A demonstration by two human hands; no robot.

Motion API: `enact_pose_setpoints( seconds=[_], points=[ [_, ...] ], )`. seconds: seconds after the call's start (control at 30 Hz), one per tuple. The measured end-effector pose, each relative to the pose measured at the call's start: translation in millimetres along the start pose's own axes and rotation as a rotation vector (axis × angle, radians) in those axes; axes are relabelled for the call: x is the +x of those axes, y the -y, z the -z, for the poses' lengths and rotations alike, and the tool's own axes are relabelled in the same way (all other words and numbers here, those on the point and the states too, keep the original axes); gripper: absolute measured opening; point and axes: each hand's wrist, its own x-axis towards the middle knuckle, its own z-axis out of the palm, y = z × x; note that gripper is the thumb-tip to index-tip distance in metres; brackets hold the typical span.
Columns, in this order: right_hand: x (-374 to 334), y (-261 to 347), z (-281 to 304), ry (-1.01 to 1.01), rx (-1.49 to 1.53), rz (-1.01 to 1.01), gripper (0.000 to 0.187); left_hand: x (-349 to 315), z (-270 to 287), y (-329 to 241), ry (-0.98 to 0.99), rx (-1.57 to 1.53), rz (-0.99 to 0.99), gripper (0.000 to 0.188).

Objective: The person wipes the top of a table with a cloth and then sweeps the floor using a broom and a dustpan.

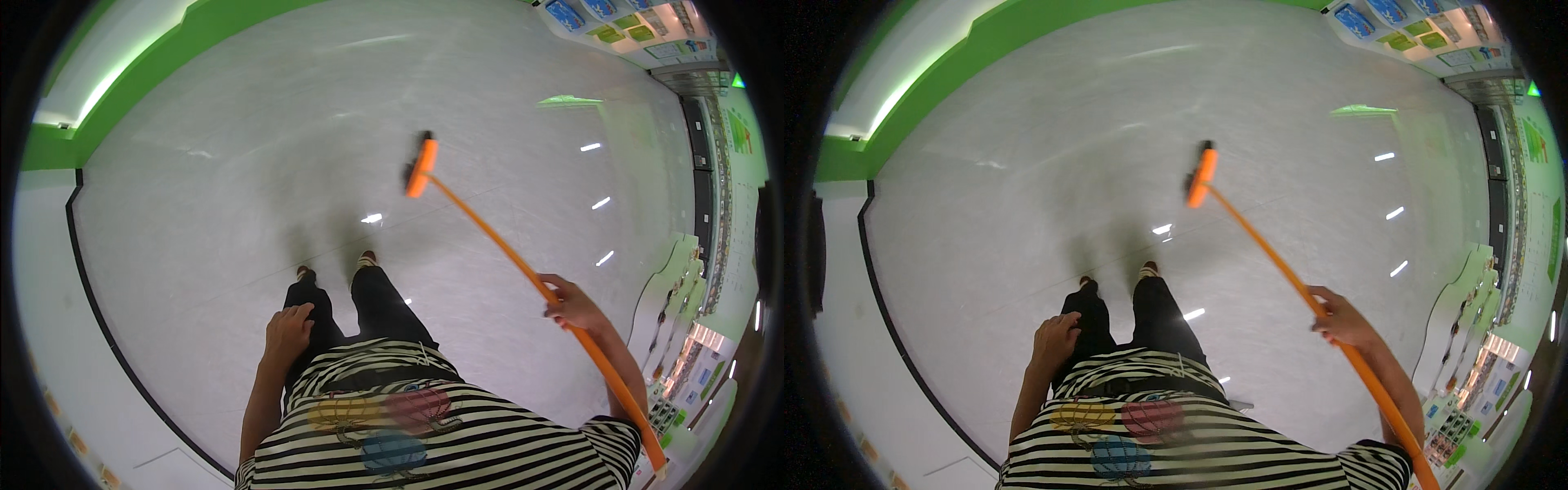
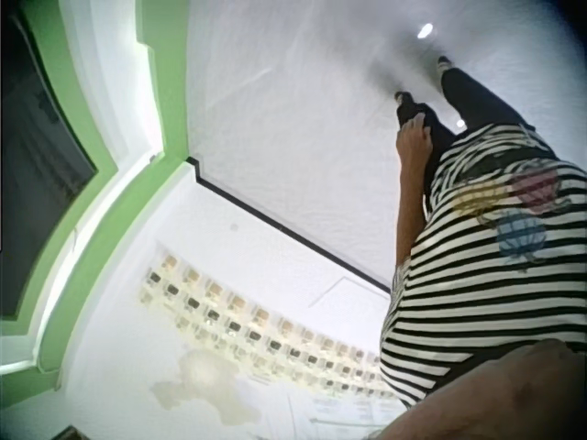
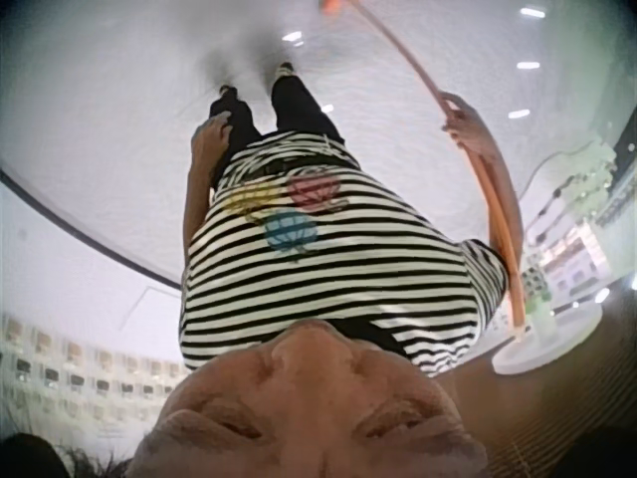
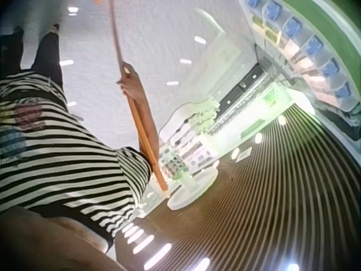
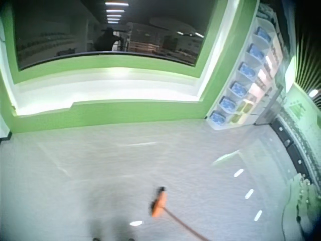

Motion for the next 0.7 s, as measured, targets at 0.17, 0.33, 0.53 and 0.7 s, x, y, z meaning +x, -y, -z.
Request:
enact_pose_setpoints(
  seconds=[0.17, 0.33, 0.53, 0.7],
  points=[
    [81, 61, -82, 0.385, 0.119, 0.206, 0.064, 2, 10, 0, -0.005, -0.036, 0.054, 0.027],
    [177, 184, -218, 0.704, 0.096, 0.402, 0.062, 6, 40, 25, -0.008, -0.022, 0.135, 0.027],
    [255, 278, -297, 0.661, 0.009, 0.526, 0.057, 36, 95, 62, 0.016, 0.002, 0.216, 0.028],
    [203, 250, -163, 0.502, -0.069, 0.287, 0.06, 60, 113, 109, -0.039, -0.057, 0.241, 0.027]
  ],
)
